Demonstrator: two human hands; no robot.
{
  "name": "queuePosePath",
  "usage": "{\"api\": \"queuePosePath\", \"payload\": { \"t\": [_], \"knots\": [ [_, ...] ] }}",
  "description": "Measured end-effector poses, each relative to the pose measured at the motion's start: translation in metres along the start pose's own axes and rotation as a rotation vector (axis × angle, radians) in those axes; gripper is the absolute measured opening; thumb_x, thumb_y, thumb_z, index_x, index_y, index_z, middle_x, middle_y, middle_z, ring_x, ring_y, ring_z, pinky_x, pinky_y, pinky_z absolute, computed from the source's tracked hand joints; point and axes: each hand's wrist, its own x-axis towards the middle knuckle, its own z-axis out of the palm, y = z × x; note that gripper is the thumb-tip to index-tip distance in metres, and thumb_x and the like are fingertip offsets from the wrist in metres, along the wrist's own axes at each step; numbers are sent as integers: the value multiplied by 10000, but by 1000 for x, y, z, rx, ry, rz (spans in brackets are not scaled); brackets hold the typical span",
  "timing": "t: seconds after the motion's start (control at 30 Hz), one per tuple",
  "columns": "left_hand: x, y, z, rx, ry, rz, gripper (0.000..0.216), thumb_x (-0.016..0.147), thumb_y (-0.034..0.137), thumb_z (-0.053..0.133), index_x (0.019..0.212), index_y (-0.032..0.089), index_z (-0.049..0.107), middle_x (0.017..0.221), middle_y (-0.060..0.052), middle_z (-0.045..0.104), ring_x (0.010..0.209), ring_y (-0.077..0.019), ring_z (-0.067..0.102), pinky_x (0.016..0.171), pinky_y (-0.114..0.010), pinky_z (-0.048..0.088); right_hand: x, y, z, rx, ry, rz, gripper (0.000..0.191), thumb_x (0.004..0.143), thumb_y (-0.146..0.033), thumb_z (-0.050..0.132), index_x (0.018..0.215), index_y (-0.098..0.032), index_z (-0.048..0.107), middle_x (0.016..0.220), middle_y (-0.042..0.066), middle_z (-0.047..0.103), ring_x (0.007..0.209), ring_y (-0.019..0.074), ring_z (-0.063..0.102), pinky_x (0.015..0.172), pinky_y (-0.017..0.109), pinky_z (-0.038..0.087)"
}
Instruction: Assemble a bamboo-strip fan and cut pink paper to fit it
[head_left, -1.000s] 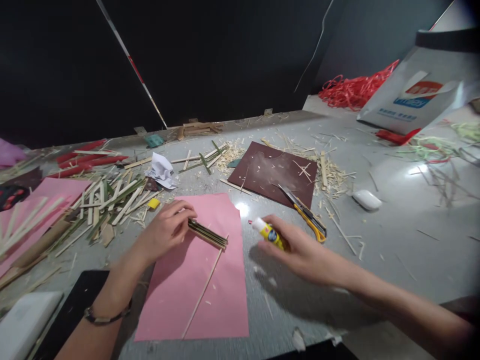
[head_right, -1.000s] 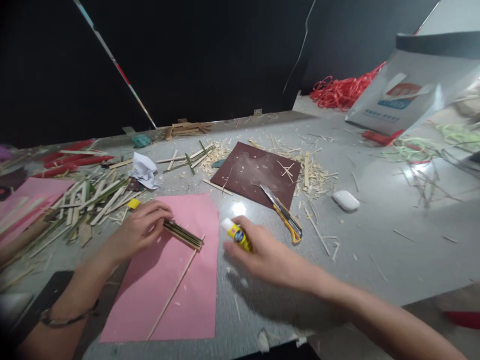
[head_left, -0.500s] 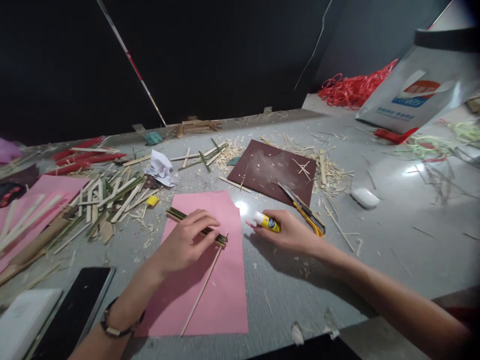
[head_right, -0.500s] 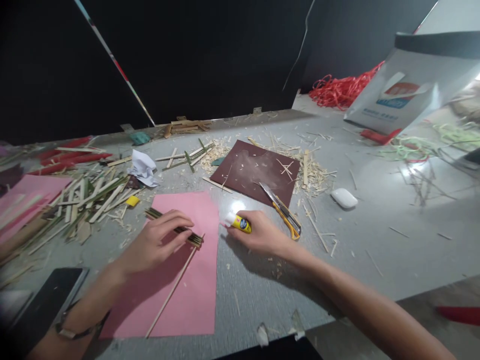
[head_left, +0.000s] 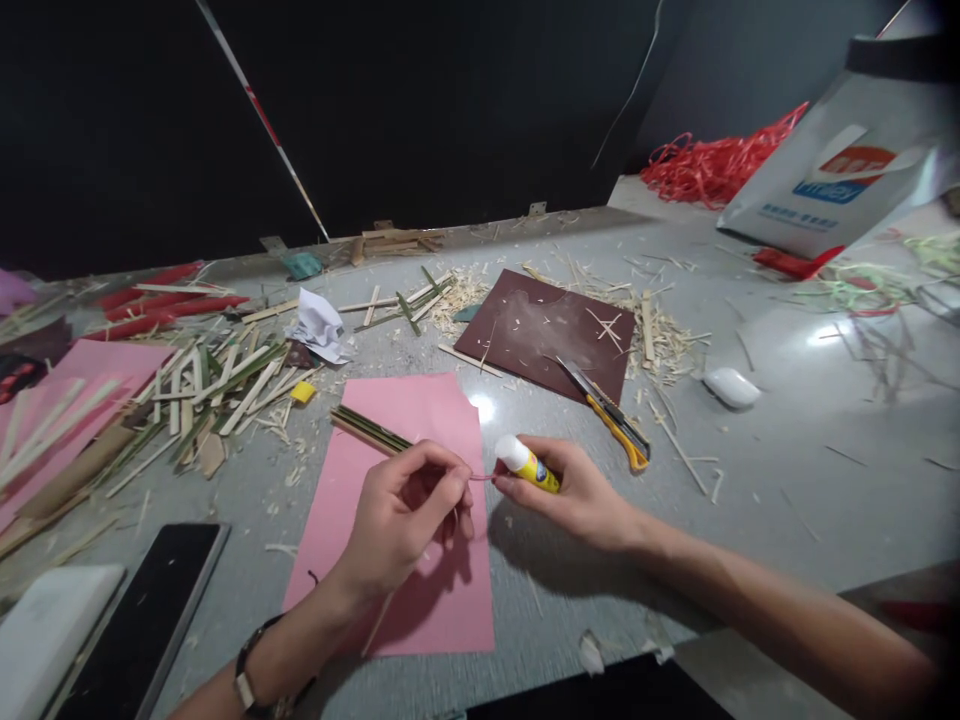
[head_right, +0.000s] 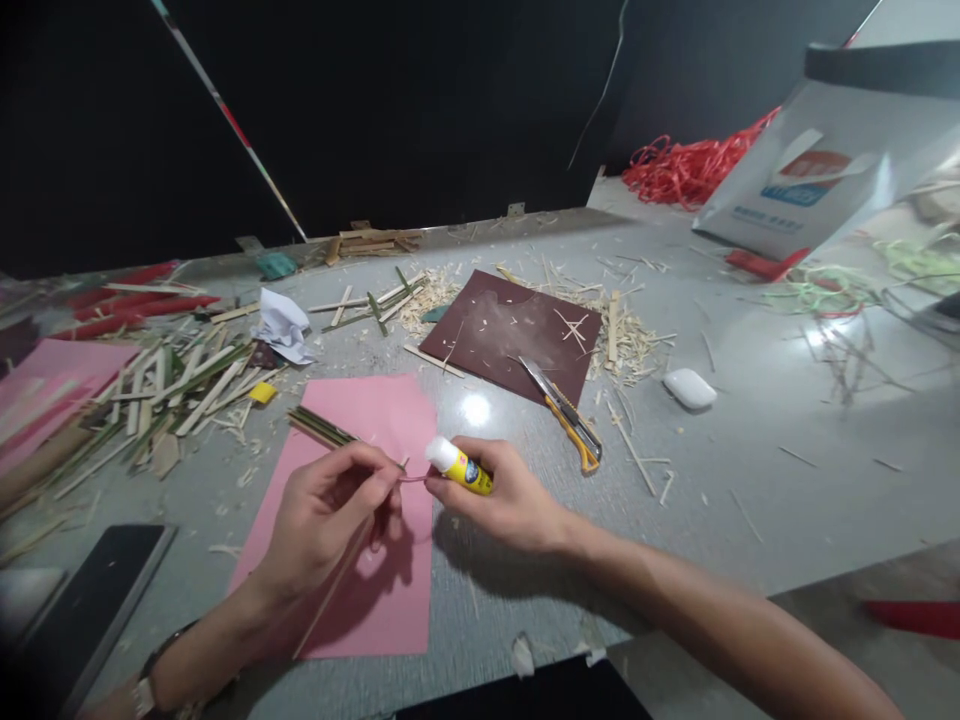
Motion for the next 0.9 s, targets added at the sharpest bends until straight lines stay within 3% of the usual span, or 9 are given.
{"api": "queuePosePath", "payload": {
  "t": [0.17, 0.3, 0.47, 0.63, 0.77, 0.9],
  "knots": [
    [3, -7, 3, 16, -94, -53, 122, 953, 281, 715, 932, 167, 679, 669, 9, 692, 489, -96, 634, 457, -180, 500, -3, 6, -2, -83, -6, -38, 214, 915, -293, 683, 762, -189, 576, 666, -51, 461, 619, 108, 382, 563, 269, 307],
    [3, -16, 4, 14, -162, -91, 142, 988, 276, 678, 925, 150, 695, 666, -6, 694, 474, -91, 626, 458, -173, 501, -6, 10, 0, -135, -78, -13, 157, 875, -219, 678, 758, -184, 580, 649, -58, 459, 611, 104, 367, 551, 266, 294],
    [-1, -12, 6, -87, -249, -160, 192, 1039, 337, 626, 968, 159, 643, 736, -60, 769, 464, -179, 719, 405, -228, 555, -6, 6, -3, -41, -166, 14, 144, 885, -267, 704, 800, -177, 629, 698, -28, 555, 643, 122, 448, 594, 275, 360],
    [-1, -7, 8, -129, -68, -110, 184, 1068, 348, 587, 1000, 178, 610, 805, -59, 780, 571, -241, 789, 420, -279, 624, -4, 1, -13, 39, -42, 7, 349, 956, -508, 713, 869, -177, 646, 755, -9, 554, 686, 132, 464, 620, 275, 399],
    [-2, -7, 12, -50, 74, -6, 130, 1073, 286, 593, 1062, 179, 666, 843, -36, 785, 570, -179, 778, 447, -227, 623, -10, -1, -12, 123, -188, 93, 490, 1062, -622, 519, 821, -196, 546, 664, -51, 450, 565, 97, 382, 500, 245, 321],
    [-6, -7, 16, 104, 174, 137, 101, 1054, 204, 618, 1040, 198, 718, 826, -2, 779, 606, -110, 758, 519, -156, 598, -17, -2, 2, 127, -285, 128, 490, 1105, -622, 419, 866, -204, 509, 649, -42, 550, 538, 97, 517, 509, 231, 407]
  ]
}}
